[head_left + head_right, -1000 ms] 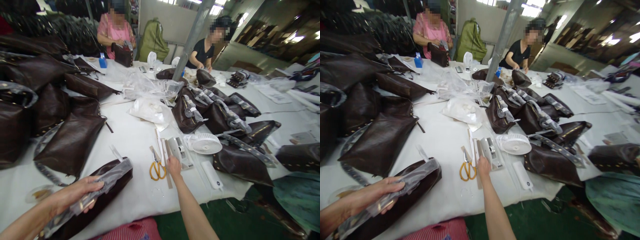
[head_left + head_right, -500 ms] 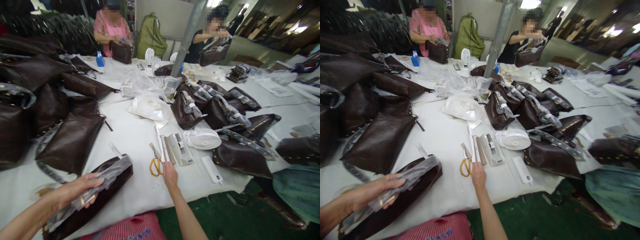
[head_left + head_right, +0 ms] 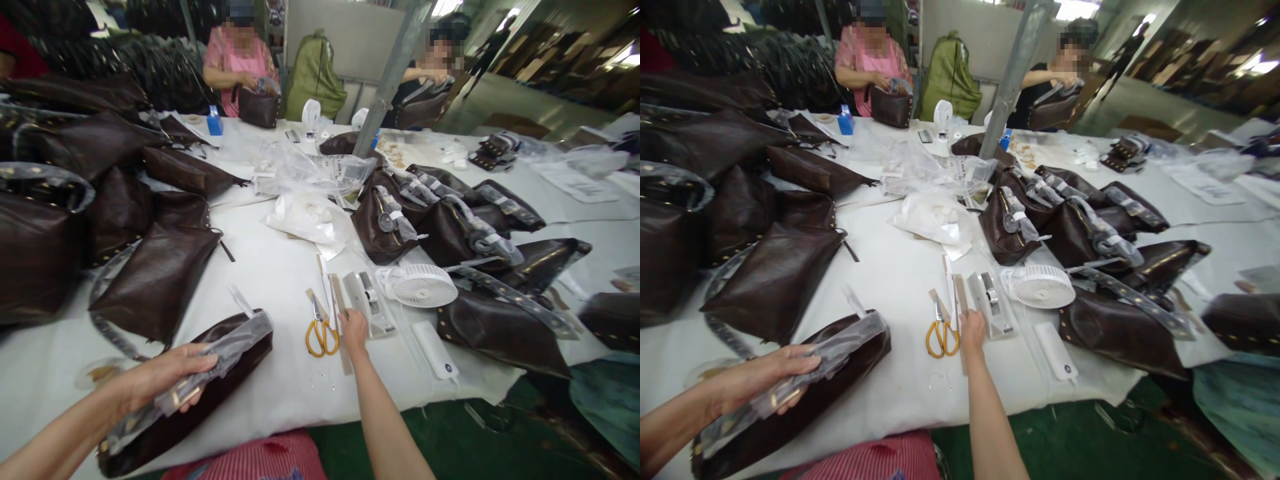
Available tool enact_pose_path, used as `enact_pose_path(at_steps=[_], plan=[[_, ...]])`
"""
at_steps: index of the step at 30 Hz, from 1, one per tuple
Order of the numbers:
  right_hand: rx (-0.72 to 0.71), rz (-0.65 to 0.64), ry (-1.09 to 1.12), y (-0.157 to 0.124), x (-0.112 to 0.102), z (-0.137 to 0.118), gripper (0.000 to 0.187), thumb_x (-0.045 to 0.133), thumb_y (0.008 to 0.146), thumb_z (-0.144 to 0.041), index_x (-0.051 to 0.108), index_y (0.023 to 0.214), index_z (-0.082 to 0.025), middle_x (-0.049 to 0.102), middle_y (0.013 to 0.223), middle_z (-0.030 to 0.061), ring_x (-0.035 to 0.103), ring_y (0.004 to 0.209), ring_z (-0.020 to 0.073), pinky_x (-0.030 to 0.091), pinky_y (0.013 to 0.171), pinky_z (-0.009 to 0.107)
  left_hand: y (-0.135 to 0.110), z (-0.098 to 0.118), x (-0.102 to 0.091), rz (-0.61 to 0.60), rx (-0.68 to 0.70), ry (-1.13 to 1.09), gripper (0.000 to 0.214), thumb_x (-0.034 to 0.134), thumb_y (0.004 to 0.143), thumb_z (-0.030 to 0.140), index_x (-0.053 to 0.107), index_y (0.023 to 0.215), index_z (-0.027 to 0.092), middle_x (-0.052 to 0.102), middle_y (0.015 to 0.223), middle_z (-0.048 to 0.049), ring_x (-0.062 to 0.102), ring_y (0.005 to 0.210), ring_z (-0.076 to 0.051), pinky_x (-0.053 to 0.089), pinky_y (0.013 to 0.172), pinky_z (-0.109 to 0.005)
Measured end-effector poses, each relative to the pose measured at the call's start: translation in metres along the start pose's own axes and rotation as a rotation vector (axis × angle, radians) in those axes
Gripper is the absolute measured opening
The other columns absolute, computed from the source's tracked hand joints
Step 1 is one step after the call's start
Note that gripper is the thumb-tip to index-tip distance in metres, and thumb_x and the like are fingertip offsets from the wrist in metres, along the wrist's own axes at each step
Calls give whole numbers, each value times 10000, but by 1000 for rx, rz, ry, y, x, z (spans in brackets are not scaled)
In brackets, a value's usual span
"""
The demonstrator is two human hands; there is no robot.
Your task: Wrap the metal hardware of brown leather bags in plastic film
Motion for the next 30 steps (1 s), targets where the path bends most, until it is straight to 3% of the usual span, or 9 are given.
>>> enact_pose_path(at_steps=[4,10,19,27,30], plan=[[-51,13,87,0,7,16,344,531,879,-322,709,1036,-74,703,946,151,642,906,234,458,838,298,1,-1,-1,-10,-18,11,631,700,604,722,520,892,191,570,510,1,476,446,-147,363,454,-237],[-95,38,197,3,17,29,475,406,907,-411,736,986,-78,704,842,126,625,705,194,475,718,283,4,-1,-3,-21,-11,10,617,687,628,714,506,903,192,587,521,-4,490,444,-146,345,433,-219],[-137,112,198,5,19,30,542,397,905,-503,751,836,-99,680,718,117,590,693,209,427,667,285,4,0,-1,-46,-2,45,636,666,628,735,507,903,183,596,522,-21,491,433,-146,316,431,-216],[-177,149,83,6,19,25,366,392,901,-254,679,710,-131,640,665,100,582,650,192,407,642,285,4,1,1,-33,-5,62,632,675,607,737,531,886,189,599,519,-23,484,422,-149,320,442,-233],[-184,215,25,6,10,17,305,401,882,-203,635,696,-142,624,704,118,577,660,204,401,630,306,3,2,2,-45,5,57,615,679,613,729,531,876,193,606,523,-29,482,410,-149,306,430,-230]])
Point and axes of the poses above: each hand's wrist, its own y-axis towards the middle knuckle, its own x-axis out of the palm, z = x × y, the point moved 3 cm from there along y, towards the middle knuckle
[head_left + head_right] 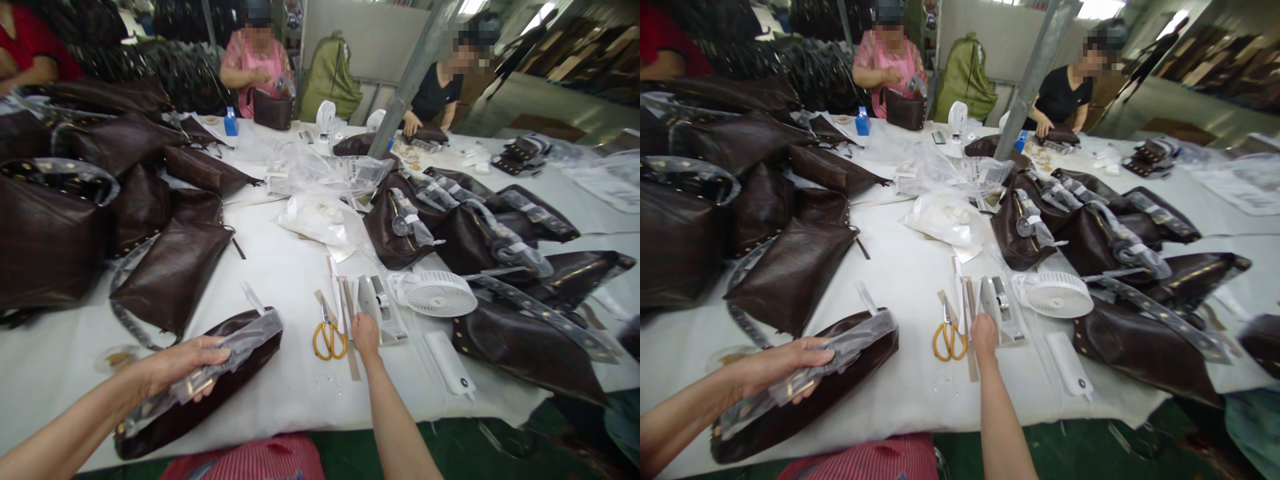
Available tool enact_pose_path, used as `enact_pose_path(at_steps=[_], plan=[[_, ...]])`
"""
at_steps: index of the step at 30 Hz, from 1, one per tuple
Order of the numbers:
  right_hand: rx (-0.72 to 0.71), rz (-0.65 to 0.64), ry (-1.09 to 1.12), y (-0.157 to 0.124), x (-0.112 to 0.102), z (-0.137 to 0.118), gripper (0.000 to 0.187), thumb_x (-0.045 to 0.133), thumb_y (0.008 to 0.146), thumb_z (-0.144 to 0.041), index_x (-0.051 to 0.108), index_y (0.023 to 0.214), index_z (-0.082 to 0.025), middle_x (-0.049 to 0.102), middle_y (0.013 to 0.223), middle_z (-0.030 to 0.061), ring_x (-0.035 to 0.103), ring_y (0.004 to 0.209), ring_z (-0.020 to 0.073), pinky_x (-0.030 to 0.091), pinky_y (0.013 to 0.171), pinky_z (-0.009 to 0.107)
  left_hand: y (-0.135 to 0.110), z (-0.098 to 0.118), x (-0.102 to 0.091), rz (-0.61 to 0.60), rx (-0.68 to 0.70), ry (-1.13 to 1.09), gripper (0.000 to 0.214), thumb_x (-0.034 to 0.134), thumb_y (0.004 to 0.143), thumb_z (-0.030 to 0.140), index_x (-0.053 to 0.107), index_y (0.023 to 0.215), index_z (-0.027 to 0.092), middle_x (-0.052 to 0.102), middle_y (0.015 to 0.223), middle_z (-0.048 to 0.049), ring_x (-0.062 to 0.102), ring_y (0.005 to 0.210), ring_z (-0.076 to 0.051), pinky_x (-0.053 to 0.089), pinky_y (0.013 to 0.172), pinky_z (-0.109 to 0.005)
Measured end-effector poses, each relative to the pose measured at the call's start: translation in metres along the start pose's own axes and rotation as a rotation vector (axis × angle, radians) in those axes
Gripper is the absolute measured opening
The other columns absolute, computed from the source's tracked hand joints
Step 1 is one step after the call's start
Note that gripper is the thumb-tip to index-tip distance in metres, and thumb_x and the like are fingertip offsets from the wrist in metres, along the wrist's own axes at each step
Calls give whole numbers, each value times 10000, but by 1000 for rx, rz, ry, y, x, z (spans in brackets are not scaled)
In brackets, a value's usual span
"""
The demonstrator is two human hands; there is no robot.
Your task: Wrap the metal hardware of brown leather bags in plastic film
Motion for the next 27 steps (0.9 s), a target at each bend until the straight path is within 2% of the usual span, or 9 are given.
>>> enact_pose_path(at_steps=[4,7,10,12,14,17,20,23,27], plan=[[-88,98,-18,6,-28,-13,251,376,897,-207,611,834,-143,634,924,157,603,797,227,440,672,329,-1,2,0,7,0,-12,604,699,594,718,538,857,199,598,510,-24,500,420,-158,333,426,-231],[-250,97,27,-9,-41,-27,225,367,911,-202,587,880,-165,616,1135,157,591,1000,227,476,786,324,-1,3,-1,14,12,-3,607,709,581,710,543,865,199,605,516,-22,511,427,-163,359,427,-236],[-461,-52,23,-58,-27,-47,201,395,908,-162,593,877,-176,593,1258,139,604,988,204,492,802,308,-1,3,-2,18,28,19,603,710,583,699,543,869,196,619,529,-26,516,427,-164,365,421,-238],[-583,-188,-6,-102,-10,-60,207,414,887,-106,606,859,-179,605,1257,132,615,950,196,499,813,308,0,2,-3,16,31,27,587,712,593,683,544,870,194,626,535,-25,520,426,-165,366,419,-237],[-630,-282,-27,-138,3,-68,189,453,867,-85,611,821,-179,630,1209,131,608,984,210,494,856,321,0,0,-4,-1,36,22,564,714,610,660,550,881,193,630,537,-22,516,416,-162,351,413,-233],[-561,-337,-51,-158,9,-76,95,527,868,-140,612,838,-172,641,1141,131,595,1015,237,482,869,345,1,-1,-7,-21,41,-3,531,730,620,621,564,886,193,625,530,-16,518,414,-161,343,414,-232],[-425,-366,-81,-147,10,-85,75,547,888,-201,599,928,-165,635,1059,126,607,961,240,476,813,343,3,-2,-10,-27,43,-18,498,734,635,600,567,874,196,628,535,-23,538,429,-174,375,431,-249],[-267,-407,-90,-132,13,-97,151,627,825,-187,576,962,-146,631,982,139,625,911,259,467,732,330,5,-4,-10,-50,51,-9,478,718,664,600,570,877,198,635,546,-26,540,426,-177,392,445,-260],[-126,-498,-30,-129,15,-112,89,612,785,-114,546,832,-152,631,826,117,647,825,261,448,689,327,8,-8,-11,-85,65,-21,470,724,666,586,588,884,192,642,557,-15,540,424,-168,410,470,-264]])
Point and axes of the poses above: each hand's wrist, its own y-axis towards the middle knuckle, its own x-axis out of the palm, z = x × y, the point moved 3 cm from there along y, towards the middle knuckle
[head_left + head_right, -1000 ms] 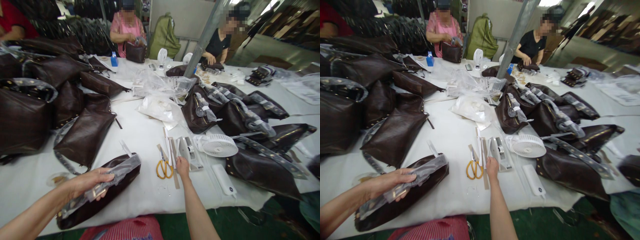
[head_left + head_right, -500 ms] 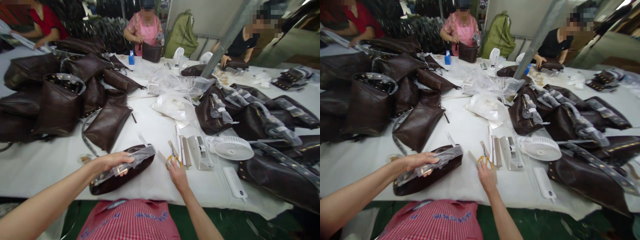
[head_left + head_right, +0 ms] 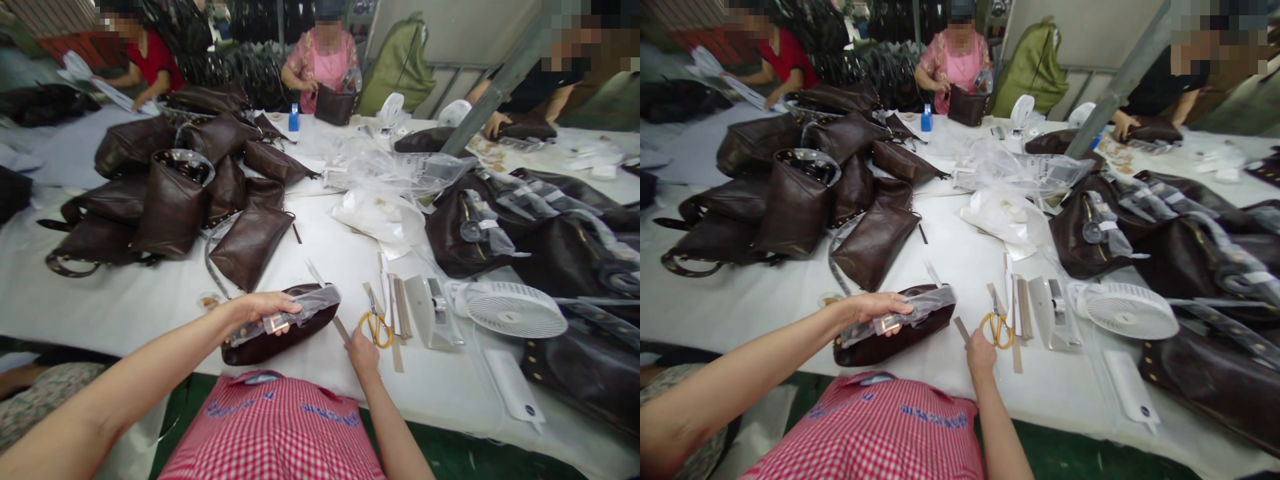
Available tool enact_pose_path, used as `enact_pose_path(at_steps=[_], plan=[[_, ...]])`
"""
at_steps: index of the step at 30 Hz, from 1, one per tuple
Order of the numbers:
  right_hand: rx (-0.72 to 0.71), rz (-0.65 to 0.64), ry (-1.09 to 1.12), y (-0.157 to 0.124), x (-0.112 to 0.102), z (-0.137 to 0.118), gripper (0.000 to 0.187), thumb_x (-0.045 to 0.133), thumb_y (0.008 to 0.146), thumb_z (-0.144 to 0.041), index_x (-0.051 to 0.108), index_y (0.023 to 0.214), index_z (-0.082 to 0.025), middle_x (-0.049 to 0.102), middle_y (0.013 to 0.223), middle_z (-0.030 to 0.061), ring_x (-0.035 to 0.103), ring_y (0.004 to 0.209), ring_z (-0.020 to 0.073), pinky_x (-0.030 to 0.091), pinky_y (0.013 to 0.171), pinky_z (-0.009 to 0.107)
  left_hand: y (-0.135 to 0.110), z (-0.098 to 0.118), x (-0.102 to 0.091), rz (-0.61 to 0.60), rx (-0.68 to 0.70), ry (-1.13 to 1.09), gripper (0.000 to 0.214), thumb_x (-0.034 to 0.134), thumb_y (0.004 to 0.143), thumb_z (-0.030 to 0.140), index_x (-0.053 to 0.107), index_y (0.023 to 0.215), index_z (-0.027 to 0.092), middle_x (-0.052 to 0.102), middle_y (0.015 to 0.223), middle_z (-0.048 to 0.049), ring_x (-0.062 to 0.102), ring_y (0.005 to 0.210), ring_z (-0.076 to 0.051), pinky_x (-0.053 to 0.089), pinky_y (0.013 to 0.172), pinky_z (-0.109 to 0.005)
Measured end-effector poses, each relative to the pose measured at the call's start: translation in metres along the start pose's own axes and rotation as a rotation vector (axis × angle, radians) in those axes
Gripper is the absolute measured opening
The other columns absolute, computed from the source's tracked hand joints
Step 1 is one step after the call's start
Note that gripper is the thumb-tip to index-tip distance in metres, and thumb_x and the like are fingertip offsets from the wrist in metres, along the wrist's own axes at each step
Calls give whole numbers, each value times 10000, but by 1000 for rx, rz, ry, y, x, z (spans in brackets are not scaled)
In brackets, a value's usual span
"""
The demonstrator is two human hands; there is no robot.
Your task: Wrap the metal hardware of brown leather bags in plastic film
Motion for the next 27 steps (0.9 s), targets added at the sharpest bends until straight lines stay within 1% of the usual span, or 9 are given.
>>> enact_pose_path(at_steps=[3,7,8,10,12,15,18,23,27], plan=[[5,-74,139,-12,-9,-7,99,511,848,-141,490,760,-182,608,776,66,646,785,205,454,680,288,1,-2,-2,-27,-2,-37,470,726,667,580,603,891,185,647,558,-15,538,416,-162,413,457,-260],[-26,-223,401,-46,-40,-21,279,314,965,-361,452,781,-203,569,696,-13,600,567,123,462,542,226,3,-3,-6,-73,30,-95,490,770,618,565,624,849,159,656,575,-33,549,435,-159,436,441,-257],[-32,-288,523,-56,-49,-29,321,311,962,-427,455,780,-205,557,673,-29,568,511,109,453,505,219,4,-2,-7,-79,46,-107,499,783,604,564,628,842,154,661,589,-36,557,447,-157,449,447,-257],[-26,-421,801,-71,-65,-49,384,396,911,-545,466,752,-203,519,602,-56,487,426,85,414,441,205,4,-2,-8,-89,68,-121,514,795,594,567,634,843,146,670,614,-41,568,464,-156,466,455,-256],[0,-495,973,-80,-76,-69,433,488,843,-606,470,697,-199,466,497,-75,413,370,71,355,394,193,6,-2,-8,-102,73,-121,518,791,603,570,634,846,141,665,606,-42,572,470,-157,469,456,-255],[11,-465,958,-81,-81,-93,449,521,804,-614,467,639,-200,426,396,-84,385,333,67,316,378,189,8,-4,-9,-128,83,-115,523,784,614,576,627,854,138,649,572,-36,566,464,-156,460,448,-249],[24,-391,919,-76,-77,-105,425,498,801,-588,460,623,-203,440,395,-82,406,326,68,328,384,193,11,-6,-9,-148,80,-107,547,775,603,609,616,841,143,649,559,-38,557,438,-156,440,422,-242],[45,-339,921,-73,-70,-108,386,485,793,-554,447,624,-209,431,396,-88,399,316,69,318,377,195,12,-4,-12,-143,83,-89,557,766,613,627,600,865,160,657,571,-25,558,429,-149,447,441,-238],[71,-327,951,-75,-68,-109,374,487,797,-544,456,631,-210,442,400,-81,398,316,74,311,374,199,12,-5,-13,-146,68,-60,555,748,635,633,581,893,170,654,564,-24,556,417,-155,406,402,-230]])
Point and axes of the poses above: each hand's wrist, its own y-axis towards the middle knuckle, its own x-axis out of the palm, z = x × y, the point moved 3 cm from there along y, towards the middle knuckle
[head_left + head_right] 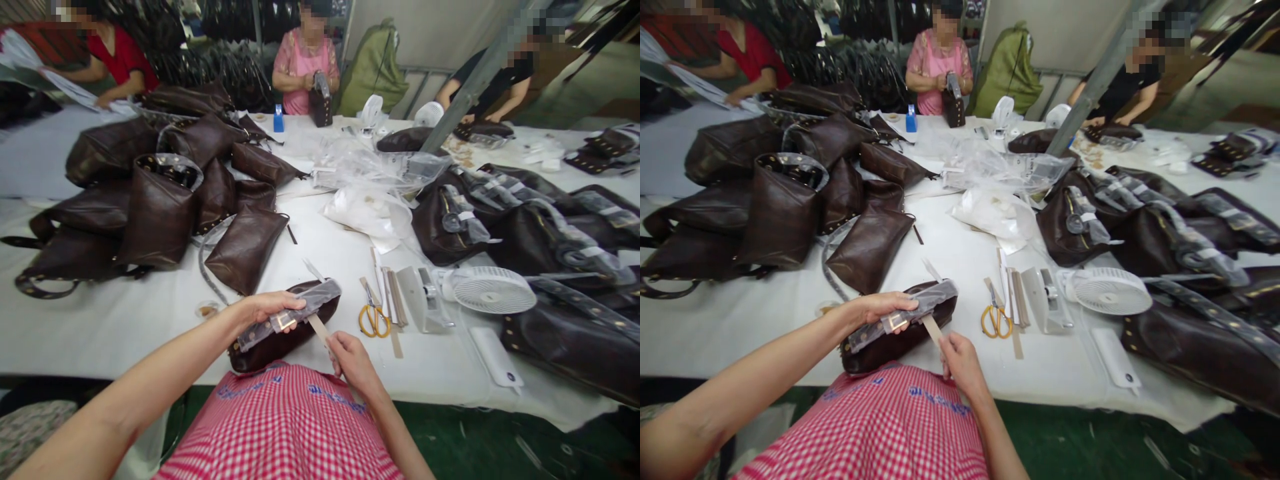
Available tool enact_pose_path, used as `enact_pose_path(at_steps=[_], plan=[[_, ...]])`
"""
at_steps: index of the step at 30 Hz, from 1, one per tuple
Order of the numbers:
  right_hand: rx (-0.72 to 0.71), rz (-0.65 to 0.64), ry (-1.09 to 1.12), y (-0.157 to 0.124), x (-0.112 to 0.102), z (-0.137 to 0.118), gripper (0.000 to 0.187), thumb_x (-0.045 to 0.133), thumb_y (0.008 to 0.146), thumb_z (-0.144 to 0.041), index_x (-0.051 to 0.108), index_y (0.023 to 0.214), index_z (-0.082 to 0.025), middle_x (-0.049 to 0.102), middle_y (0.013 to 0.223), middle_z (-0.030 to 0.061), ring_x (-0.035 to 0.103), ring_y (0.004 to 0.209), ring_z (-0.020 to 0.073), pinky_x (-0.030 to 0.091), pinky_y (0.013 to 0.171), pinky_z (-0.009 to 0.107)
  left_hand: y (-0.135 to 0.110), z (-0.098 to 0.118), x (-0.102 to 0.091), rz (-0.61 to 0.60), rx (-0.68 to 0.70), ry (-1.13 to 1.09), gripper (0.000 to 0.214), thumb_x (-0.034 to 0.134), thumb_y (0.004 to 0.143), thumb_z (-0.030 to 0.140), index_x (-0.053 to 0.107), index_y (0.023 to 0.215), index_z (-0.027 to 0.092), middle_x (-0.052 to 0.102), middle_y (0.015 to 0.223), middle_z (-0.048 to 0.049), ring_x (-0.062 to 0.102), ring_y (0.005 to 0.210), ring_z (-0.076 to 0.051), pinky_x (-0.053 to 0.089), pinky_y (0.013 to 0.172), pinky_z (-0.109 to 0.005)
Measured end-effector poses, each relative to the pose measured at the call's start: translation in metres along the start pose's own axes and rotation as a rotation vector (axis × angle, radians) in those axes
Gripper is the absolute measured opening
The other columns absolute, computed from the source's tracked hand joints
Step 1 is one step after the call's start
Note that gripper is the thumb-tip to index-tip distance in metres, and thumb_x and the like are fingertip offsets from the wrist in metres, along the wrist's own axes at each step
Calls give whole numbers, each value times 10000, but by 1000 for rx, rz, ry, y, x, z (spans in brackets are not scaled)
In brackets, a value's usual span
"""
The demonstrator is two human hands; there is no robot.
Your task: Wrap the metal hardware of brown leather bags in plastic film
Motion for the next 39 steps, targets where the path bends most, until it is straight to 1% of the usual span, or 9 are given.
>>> enact_pose_path(at_steps=[6,10,13,16,22,26,32,36,39], plan=[[9,41,12,5,7,-9,331,503,776,-489,446,602,-213,444,393,-81,408,305,71,298,361,192,1,2,0,5,25,15,586,752,594,667,566,832,165,636,541,-29,553,419,-154,424,416,-239],[18,53,30,6,7,-10,322,501,780,-462,454,585,-211,437,375,-80,395,288,71,287,350,192,-1,4,-1,42,31,5,571,763,610,640,537,850,174,634,544,-18,559,427,-151,412,430,-232],[22,57,45,4,7,-8,335,501,788,-471,463,583,-208,434,363,-78,388,280,73,276,344,193,-2,4,0,27,38,16,575,760,618,642,541,865,172,646,569,-23,569,442,-150,418,434,-232],[1,71,64,7,12,-9,351,503,797,-487,462,589,-207,435,364,-78,394,289,71,288,353,190,-2,3,3,17,41,10,583,765,618,638,544,894,175,650,576,-18,567,451,-146,433,445,-231],[-58,91,102,24,23,-17,359,537,788,-509,479,618,-199,463,415,-76,397,312,60,307,365,190,-1,4,3,53,58,4,594,784,597,626,540,884,167,641,557,-17,560,445,-147,430,429,-228],[-85,38,118,20,18,-18,373,556,785,-534,518,661,-184,512,485,-64,406,333,54,318,372,190,-2,4,5,65,61,14,606,781,598,632,549,900,162,642,557,-19,564,438,-146,436,425,-227],[-97,-1,149,8,12,-12,395,552,762,-575,519,702,-186,478,518,-77,375,351,49,334,380,192,-2,-1,14,-2,67,-41,603,808,570,621,557,860,156,641,566,-30,571,466,-150,472,449,-241],[-84,21,106,11,14,-13,352,546,771,-524,500,673,-189,481,488,-73,387,327,51,279,347,182,-3,-3,10,12,33,-79,608,832,557,596,579,867,137,645,592,-34,567,466,-137,466,434,-229],[-64,46,143,11,13,-15,305,544,794,-456,499,651,-190,491,473,-74,388,312,49,246,332,177,-4,-4,4,25,-2,-63,616,817,576,610,600,862,109,644,589,-50,555,444,-129,430,399,-210]])
Point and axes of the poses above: each hand's wrist, its own y-axis towards the middle knuckle, its own x-axis out of the palm, z = x × y, the point moved 3 cm from there along y, towards the middle knuckle
